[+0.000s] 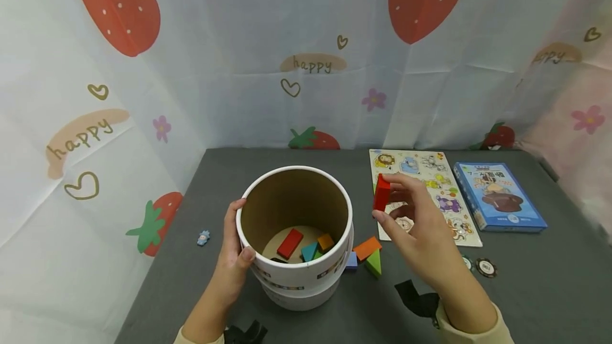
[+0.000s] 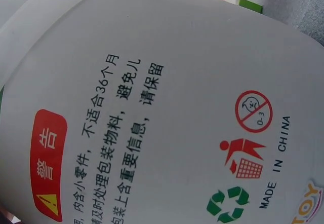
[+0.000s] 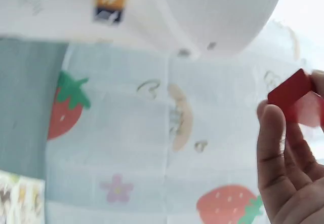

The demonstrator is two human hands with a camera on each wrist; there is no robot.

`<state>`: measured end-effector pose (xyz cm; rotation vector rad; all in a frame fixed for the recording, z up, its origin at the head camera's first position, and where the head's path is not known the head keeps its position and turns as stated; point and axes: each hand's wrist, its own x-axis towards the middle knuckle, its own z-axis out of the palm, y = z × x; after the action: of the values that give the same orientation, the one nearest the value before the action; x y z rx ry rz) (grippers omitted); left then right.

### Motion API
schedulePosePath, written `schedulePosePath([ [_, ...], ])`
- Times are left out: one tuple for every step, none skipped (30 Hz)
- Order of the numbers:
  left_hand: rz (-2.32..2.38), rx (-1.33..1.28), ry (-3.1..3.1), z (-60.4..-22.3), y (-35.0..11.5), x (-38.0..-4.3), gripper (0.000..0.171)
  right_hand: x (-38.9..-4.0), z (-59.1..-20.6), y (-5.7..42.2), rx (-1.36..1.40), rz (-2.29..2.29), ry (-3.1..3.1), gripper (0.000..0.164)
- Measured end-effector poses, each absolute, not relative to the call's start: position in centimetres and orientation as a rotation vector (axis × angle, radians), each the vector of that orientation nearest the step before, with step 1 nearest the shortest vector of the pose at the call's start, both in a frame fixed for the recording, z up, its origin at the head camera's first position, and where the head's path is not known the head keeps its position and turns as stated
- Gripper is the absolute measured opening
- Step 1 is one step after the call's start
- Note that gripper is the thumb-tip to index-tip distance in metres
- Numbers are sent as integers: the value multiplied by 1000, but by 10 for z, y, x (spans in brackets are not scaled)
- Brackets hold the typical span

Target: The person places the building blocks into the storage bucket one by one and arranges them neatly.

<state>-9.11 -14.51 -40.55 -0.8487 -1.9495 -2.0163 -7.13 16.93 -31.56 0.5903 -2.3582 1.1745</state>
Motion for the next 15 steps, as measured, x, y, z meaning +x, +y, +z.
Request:
schedulePosePath([
  [-2012,-847,-1951,-405,-145,-91,80,-73,-312,165,596,1212,-2345,70],
  [-2008,-842,-1957,-405,-145,-91,80,-74,-309,161,603,1238,-2343,69],
  [-2004,-840,-1960,-405,-146,-90,80,-76,-307,156,625,1268,-2340,67],
  [-2005,-836,-1964,-405,-146,-90,80,-78,-304,152,650,1288,-2349,65],
  [-2003,-830,-1970,-404,-146,-90,80,-80,-302,147,689,1308,-2353,61],
  [-2003,-827,-1971,-404,-147,-89,80,-83,-301,141,734,1324,-2359,57],
  [-2005,-829,-1969,-405,-147,-90,81,-87,-299,136,774,1331,-2367,54],
  [-2004,-827,-1968,-405,-147,-90,81,-91,-298,131,810,1328,-2379,51],
  [-2006,-825,-1966,-405,-147,-90,80,-95,-296,126,846,1314,-2391,48],
  [-2008,-819,-1967,-405,-147,-90,80,-99,-295,121,883,1298,-2404,45],
  [-2006,-814,-1971,-406,-147,-90,80,-103,-294,116,922,1283,-2412,43],
  [-2005,-810,-1974,-406,-147,-90,79,-106,-294,112,953,1250,-2427,41],
  [-2005,-805,-1980,-406,-147,-90,79,-110,-293,108,980,1211,-2445,39],
  [-2003,-798,-1988,-406,-146,-90,78,-113,-293,105,1001,1161,-2470,37],
  [-2003,-793,-1995,-406,-146,-90,78,-116,-292,102,1014,1121,-2496,34],
])
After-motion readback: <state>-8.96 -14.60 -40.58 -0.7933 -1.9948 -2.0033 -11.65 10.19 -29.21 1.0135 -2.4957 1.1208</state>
